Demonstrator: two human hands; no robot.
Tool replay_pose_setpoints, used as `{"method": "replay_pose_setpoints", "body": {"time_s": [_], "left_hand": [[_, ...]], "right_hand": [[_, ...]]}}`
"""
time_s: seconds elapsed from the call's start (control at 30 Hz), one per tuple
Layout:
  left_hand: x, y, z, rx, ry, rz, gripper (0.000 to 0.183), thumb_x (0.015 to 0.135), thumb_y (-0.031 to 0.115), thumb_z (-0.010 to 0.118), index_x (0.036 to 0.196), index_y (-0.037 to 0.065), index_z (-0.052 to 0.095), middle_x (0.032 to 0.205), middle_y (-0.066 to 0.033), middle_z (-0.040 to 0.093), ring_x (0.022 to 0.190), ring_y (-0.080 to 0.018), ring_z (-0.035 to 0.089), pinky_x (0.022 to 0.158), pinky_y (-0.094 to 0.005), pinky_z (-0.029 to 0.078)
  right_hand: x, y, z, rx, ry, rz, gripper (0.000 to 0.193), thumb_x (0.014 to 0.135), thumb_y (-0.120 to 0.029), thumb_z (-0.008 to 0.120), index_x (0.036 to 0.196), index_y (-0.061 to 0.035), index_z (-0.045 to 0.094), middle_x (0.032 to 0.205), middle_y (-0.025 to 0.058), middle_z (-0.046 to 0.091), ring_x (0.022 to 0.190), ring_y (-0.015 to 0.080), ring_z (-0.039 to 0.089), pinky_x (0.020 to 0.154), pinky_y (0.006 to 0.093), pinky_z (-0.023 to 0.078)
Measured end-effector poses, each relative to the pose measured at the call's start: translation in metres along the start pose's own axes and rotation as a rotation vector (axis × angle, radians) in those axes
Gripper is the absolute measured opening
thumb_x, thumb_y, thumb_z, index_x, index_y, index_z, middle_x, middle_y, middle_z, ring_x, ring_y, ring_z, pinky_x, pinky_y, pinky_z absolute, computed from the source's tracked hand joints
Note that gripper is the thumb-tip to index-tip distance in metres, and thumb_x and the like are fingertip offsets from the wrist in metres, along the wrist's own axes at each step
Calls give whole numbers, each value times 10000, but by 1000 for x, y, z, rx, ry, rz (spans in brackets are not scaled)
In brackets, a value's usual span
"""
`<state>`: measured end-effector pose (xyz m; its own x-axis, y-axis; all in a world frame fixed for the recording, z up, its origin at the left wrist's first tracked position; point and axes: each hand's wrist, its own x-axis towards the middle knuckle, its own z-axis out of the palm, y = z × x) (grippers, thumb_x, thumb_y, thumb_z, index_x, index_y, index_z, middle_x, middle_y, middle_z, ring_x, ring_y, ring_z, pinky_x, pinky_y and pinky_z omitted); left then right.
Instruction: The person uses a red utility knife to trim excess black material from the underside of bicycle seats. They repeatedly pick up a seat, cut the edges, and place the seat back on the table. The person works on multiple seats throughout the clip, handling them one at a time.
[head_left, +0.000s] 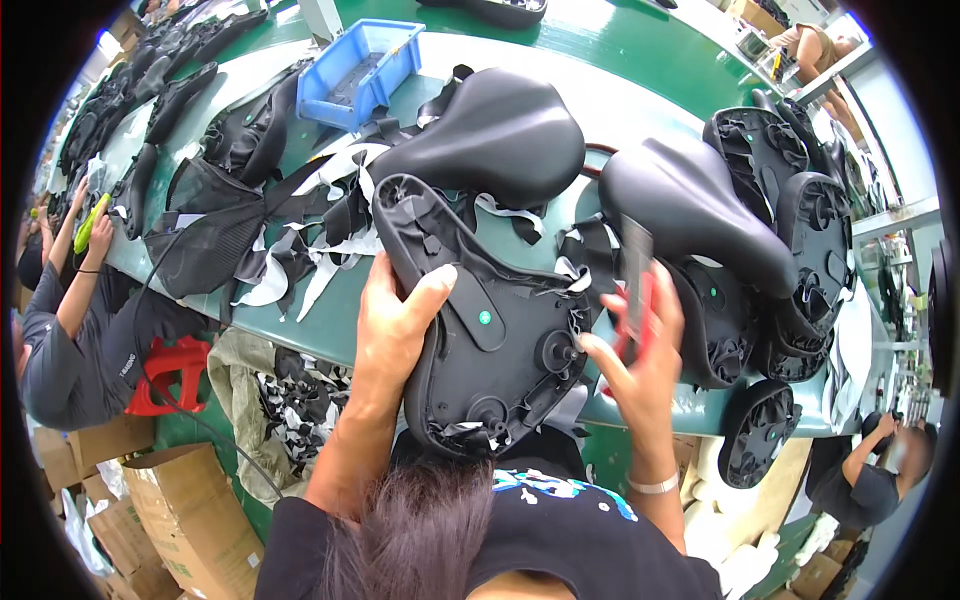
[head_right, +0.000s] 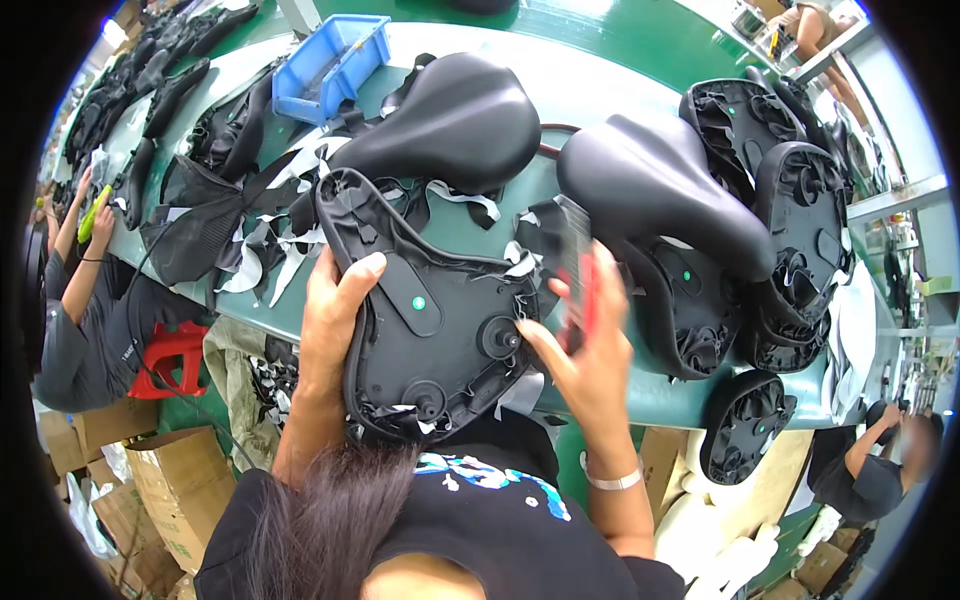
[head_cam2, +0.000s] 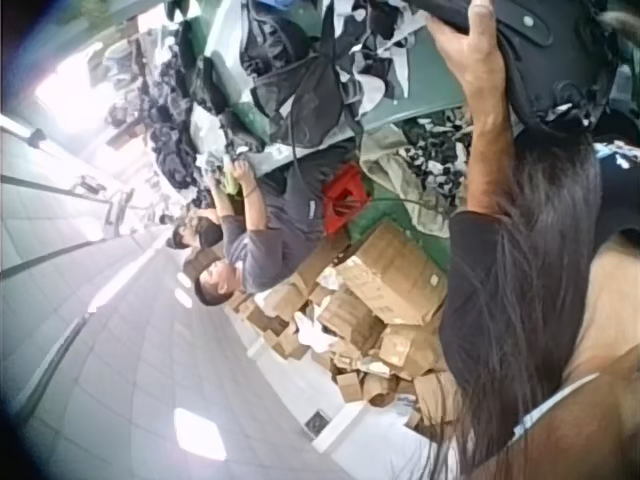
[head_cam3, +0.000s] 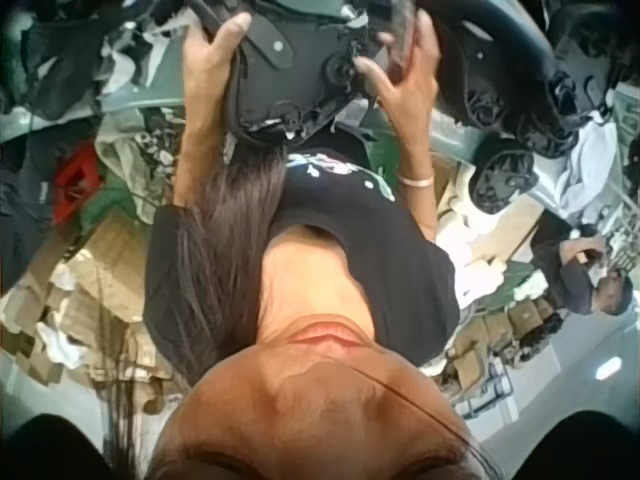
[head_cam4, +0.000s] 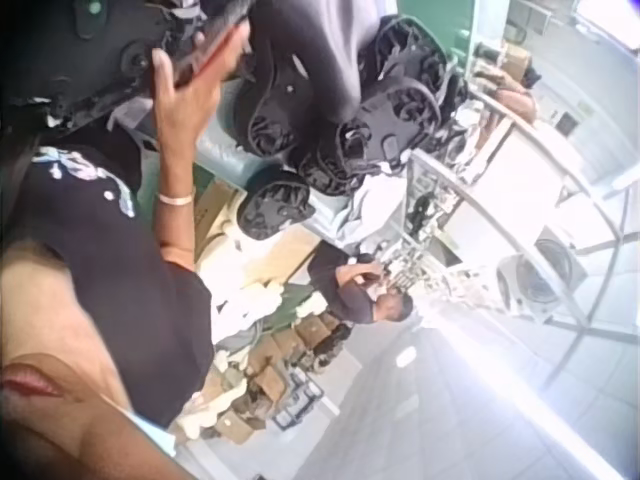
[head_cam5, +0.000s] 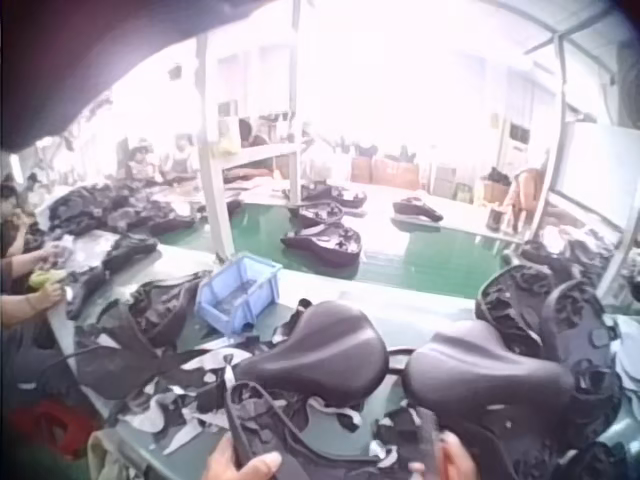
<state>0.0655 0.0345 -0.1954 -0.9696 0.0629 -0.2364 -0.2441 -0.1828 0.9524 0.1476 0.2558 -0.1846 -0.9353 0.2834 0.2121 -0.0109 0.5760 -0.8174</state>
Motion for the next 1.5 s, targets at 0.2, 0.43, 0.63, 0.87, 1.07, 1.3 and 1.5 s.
{"method": "replay_pose_setpoints", "body": {"time_s": [0.2, 0.43, 0.63, 0.87, 1.07, 1.3, 1.5], "left_hand": [[-13, -34, -21, 88, 311, 263, 555, 815, 139, 680, 1272, -7, 401, 1092, -94, 535, 1029, -175, 516, 897, -316, 431], [18, 20, 29, 1141, -504, 888, 251, 734, 118, 725, 974, 98, 655, 921, -48, 558, 892, -220, 523, 826, -353, 393], [34, 2, 54, 1093, -696, 693, 192, 774, 278, 704, 874, 118, 665, 844, -34, 548, 876, -214, 522, 827, -384, 361], [18, -5, 71, 1104, -516, 635, 183, 707, 247, 730, 682, 103, 620, 762, -3, 571, 820, -190, 525, 853, -388, 328], [40, 9, 52, 424, -790, 189, 99, 717, 130, 704, 698, 75, 626, 735, -15, 599, 788, -146, 546, 769, -297, 402], [10, 0, 84, 1471, -414, 882, 316, 676, 380, 767, 732, 94, 643, 783, -38, 558, 843, -217, 513, 759, -376, 346], [29, -13, 76, 917, -608, 642, 141, 689, 153, 718, 648, 96, 596, 713, 19, 587, 773, -154, 506, 783, -339, 289]], "right_hand": [[65, 16, -7, 389, 320, 74, 678, 823, 38, 599, 1420, -97, 310, 1000, 72, 579, 610, 57, 495, 474, 185, 430], [16, 13, -15, 316, -168, 199, 636, 861, -46, 607, 1432, -71, 327, 963, 73, 627, 629, 89, 554, 562, 233, 473], [-23, 15, -37, 96, -177, 175, 553, 890, -28, 567, 1406, -30, 368, 992, 145, 665, 709, 174, 642, 629, 292, 513], [-38, 14, -38, -71, -210, 112, 470, 872, -29, 608, 1323, -1, 478, 1070, 207, 660, 819, 293, 698, 702, 338, 532], [-21, 16, -41, -189, -290, -101, 448, 871, -33, 607, 1303, 4, 496, 1123, 209, 645, 832, 297, 697, 703, 334, 532], [-21, 11, -32, -35, -136, 108, 445, 903, -43, 578, 1326, 19, 456, 1202, 220, 605, 947, 306, 675, 785, 337, 515], [-34, 15, -36, -47, -120, 133, 452, 894, -44, 590, 1330, -15, 474, 1132, 204, 642, 893, 292, 686, 750, 325, 521]]}}
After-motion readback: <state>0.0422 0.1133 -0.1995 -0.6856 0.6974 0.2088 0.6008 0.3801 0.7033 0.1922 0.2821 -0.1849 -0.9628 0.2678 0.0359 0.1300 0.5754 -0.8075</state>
